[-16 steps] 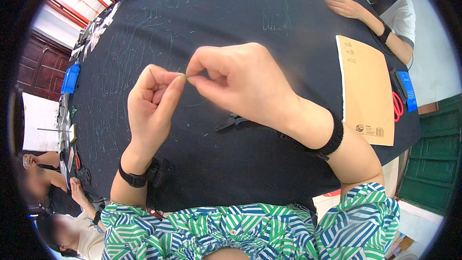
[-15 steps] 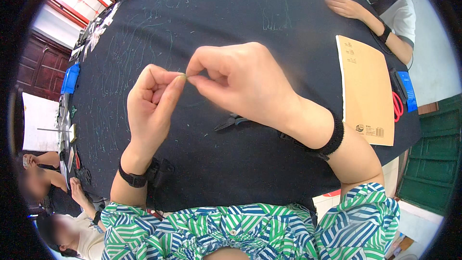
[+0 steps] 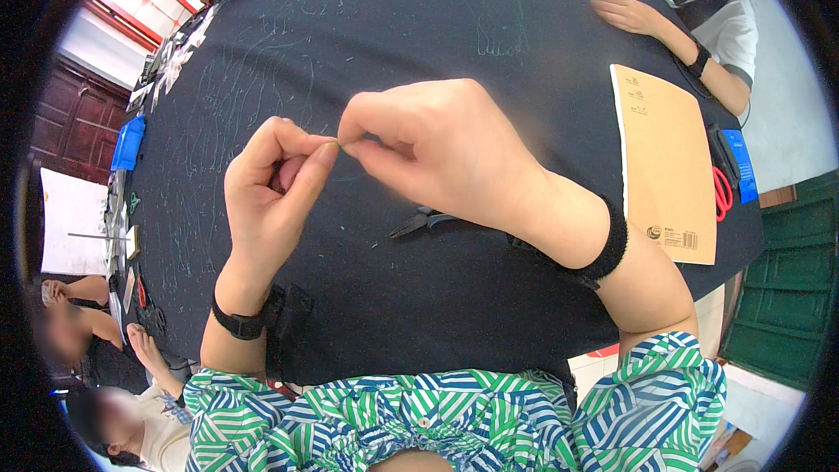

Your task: Assembling fishing tackle by threading components onto a line and crimping them.

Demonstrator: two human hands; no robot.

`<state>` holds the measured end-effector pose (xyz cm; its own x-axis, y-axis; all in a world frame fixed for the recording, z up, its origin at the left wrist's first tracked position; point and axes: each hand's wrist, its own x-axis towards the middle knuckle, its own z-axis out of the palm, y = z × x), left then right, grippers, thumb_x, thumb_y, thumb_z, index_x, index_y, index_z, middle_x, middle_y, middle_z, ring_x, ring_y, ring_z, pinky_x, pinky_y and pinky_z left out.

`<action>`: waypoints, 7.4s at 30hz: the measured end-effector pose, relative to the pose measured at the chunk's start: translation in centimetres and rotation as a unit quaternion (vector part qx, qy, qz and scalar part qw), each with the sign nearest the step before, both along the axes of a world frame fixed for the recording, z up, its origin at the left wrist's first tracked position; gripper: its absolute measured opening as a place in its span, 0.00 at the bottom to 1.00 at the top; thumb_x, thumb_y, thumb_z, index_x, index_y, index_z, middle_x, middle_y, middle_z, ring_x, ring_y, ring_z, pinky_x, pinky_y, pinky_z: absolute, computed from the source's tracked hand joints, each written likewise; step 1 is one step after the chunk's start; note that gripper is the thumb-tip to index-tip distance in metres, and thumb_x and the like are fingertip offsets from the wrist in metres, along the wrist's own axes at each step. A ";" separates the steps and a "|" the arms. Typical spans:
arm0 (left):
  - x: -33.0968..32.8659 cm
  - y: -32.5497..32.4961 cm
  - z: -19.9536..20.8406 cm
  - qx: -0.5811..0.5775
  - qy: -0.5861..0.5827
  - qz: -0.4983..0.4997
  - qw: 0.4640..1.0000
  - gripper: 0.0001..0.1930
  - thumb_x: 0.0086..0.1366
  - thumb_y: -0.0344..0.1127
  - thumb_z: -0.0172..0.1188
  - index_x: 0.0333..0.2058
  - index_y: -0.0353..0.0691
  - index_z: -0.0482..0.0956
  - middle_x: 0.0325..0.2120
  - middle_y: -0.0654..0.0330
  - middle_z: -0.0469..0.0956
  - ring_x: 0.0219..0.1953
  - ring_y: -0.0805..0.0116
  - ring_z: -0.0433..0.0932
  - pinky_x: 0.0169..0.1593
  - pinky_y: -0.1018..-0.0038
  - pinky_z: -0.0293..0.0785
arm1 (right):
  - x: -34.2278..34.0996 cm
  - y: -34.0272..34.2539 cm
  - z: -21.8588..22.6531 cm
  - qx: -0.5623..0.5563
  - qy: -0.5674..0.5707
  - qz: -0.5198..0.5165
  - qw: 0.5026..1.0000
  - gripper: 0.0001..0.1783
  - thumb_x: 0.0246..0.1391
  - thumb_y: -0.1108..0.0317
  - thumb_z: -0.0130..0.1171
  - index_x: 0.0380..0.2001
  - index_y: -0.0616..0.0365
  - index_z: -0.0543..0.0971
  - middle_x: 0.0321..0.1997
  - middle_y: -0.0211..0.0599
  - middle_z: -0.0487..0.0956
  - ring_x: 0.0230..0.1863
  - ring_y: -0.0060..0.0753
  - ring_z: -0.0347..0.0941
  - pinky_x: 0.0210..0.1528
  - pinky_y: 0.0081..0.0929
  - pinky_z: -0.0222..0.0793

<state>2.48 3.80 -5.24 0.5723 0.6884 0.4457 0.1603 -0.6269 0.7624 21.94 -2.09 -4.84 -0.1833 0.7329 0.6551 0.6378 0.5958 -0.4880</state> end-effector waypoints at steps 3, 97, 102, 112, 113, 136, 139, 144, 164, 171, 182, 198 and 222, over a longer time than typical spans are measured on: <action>0.2 0.0 -0.3 -0.055 -0.020 -0.006 0.998 0.03 0.59 0.24 0.63 0.29 0.34 0.77 0.16 0.72 0.60 0.19 0.85 0.56 0.22 0.83 0.53 | 0.0 0.2 -0.2 0.030 -0.009 -0.003 1.000 0.05 0.44 0.75 0.64 0.28 0.56 0.81 0.15 0.28 0.69 0.16 0.23 0.64 0.19 0.21 0.58; 0.3 -0.6 -0.2 0.053 0.053 0.027 0.997 0.07 0.55 0.23 0.65 0.28 0.37 0.73 0.14 0.69 0.61 0.17 0.82 0.57 0.22 0.83 0.57 | 0.1 -0.4 0.4 0.009 -0.029 0.001 1.000 0.06 0.47 0.73 0.60 0.28 0.56 0.73 0.21 0.39 0.74 0.24 0.42 0.75 0.26 0.33 0.68; 0.2 -0.7 -0.1 0.055 0.057 0.012 0.997 0.08 0.55 0.23 0.65 0.28 0.37 0.73 0.13 0.69 0.60 0.17 0.82 0.57 0.22 0.82 0.57 | 0.6 -0.3 0.3 -0.128 0.044 0.023 0.991 0.05 0.51 0.71 0.60 0.30 0.58 0.75 0.16 0.36 0.70 0.17 0.31 0.67 0.22 0.26 0.62; 0.1 -0.6 -0.4 0.048 0.047 0.000 0.998 0.08 0.55 0.23 0.65 0.28 0.37 0.73 0.13 0.70 0.61 0.16 0.83 0.58 0.21 0.82 0.58 | 1.0 -0.3 0.7 -0.188 0.107 0.057 0.975 0.05 0.52 0.69 0.60 0.30 0.59 0.77 0.12 0.28 0.63 0.16 0.17 0.58 0.20 0.22 0.55; 0.1 -0.6 -0.4 0.043 0.046 0.000 0.998 0.08 0.55 0.23 0.64 0.28 0.37 0.73 0.13 0.70 0.62 0.16 0.83 0.58 0.22 0.83 0.58 | 1.1 -0.3 0.8 -0.193 0.088 0.056 0.976 0.05 0.51 0.69 0.60 0.30 0.58 0.78 0.12 0.28 0.62 0.15 0.17 0.57 0.20 0.22 0.54; 0.2 -0.5 -0.4 0.026 0.036 0.031 0.999 0.07 0.55 0.23 0.64 0.27 0.36 0.73 0.14 0.70 0.62 0.17 0.85 0.58 0.21 0.84 0.56 | -0.1 -0.5 0.3 -0.030 -0.002 0.007 1.000 0.07 0.43 0.74 0.65 0.26 0.55 0.77 0.12 0.25 0.57 0.13 0.21 0.54 0.18 0.23 0.50; 0.2 -0.5 -0.4 0.022 0.029 0.034 0.999 0.07 0.55 0.23 0.64 0.27 0.36 0.73 0.14 0.71 0.61 0.17 0.86 0.57 0.21 0.84 0.56 | -0.1 -0.5 0.1 -0.011 -0.013 0.008 1.000 0.06 0.42 0.75 0.64 0.25 0.55 0.76 0.11 0.26 0.58 0.13 0.23 0.57 0.19 0.23 0.53; 0.2 -0.6 -0.4 0.018 0.032 0.035 0.999 0.07 0.55 0.23 0.64 0.27 0.36 0.73 0.14 0.71 0.61 0.17 0.86 0.57 0.21 0.84 0.55 | 0.0 -0.8 0.4 -0.044 -0.061 0.013 0.997 0.07 0.44 0.72 0.61 0.25 0.55 0.72 0.20 0.37 0.74 0.24 0.42 0.74 0.26 0.33 0.68; 0.2 -0.7 -0.3 0.044 0.046 0.000 0.998 0.08 0.54 0.23 0.65 0.27 0.38 0.73 0.12 0.71 0.58 0.16 0.83 0.57 0.21 0.82 0.57 | 0.8 -0.3 0.3 -0.138 0.044 0.045 0.988 0.04 0.52 0.72 0.60 0.32 0.59 0.77 0.17 0.30 0.71 0.18 0.20 0.66 0.22 0.19 0.60; 0.1 -0.6 -0.6 0.047 0.047 -0.001 0.998 0.08 0.55 0.23 0.65 0.27 0.38 0.73 0.12 0.71 0.58 0.16 0.83 0.57 0.21 0.82 0.57 | 0.8 0.2 -0.9 -0.290 0.192 0.131 0.928 0.09 0.61 0.66 0.55 0.34 0.62 0.75 0.20 0.20 0.70 0.22 0.10 0.61 0.24 0.14 0.55; 0.3 -0.4 -0.5 0.040 0.010 -0.003 0.999 0.06 0.56 0.24 0.64 0.28 0.36 0.74 0.13 0.72 0.60 0.16 0.86 0.57 0.21 0.84 0.56 | 0.0 0.2 -1.6 -0.395 0.327 0.179 0.840 0.10 0.63 0.63 0.54 0.35 0.60 0.74 0.26 0.23 0.73 0.26 0.11 0.66 0.28 0.11 0.63; 0.1 -0.6 -0.3 0.025 -0.027 0.030 0.999 0.06 0.58 0.24 0.63 0.29 0.36 0.73 0.13 0.71 0.61 0.17 0.86 0.58 0.22 0.84 0.58 | -1.5 -0.9 -1.8 -0.318 0.304 0.118 0.890 0.07 0.58 0.69 0.56 0.30 0.62 0.72 0.23 0.27 0.76 0.27 0.15 0.71 0.30 0.19 0.67; -0.1 -0.5 0.0 0.030 0.023 0.020 0.999 0.06 0.57 0.22 0.63 0.28 0.36 0.73 0.14 0.69 0.62 0.17 0.82 0.60 0.23 0.81 0.61 | -0.7 -0.2 0.1 0.111 -0.044 0.014 0.993 0.08 0.40 0.78 0.65 0.27 0.58 0.78 0.20 0.32 0.73 0.20 0.31 0.69 0.23 0.25 0.63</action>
<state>2.43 3.30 -5.25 0.5654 0.6835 0.4616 0.2195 -0.6642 0.7146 21.21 -2.32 -4.75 -0.2655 0.5660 0.7805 0.6545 0.7003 -0.2852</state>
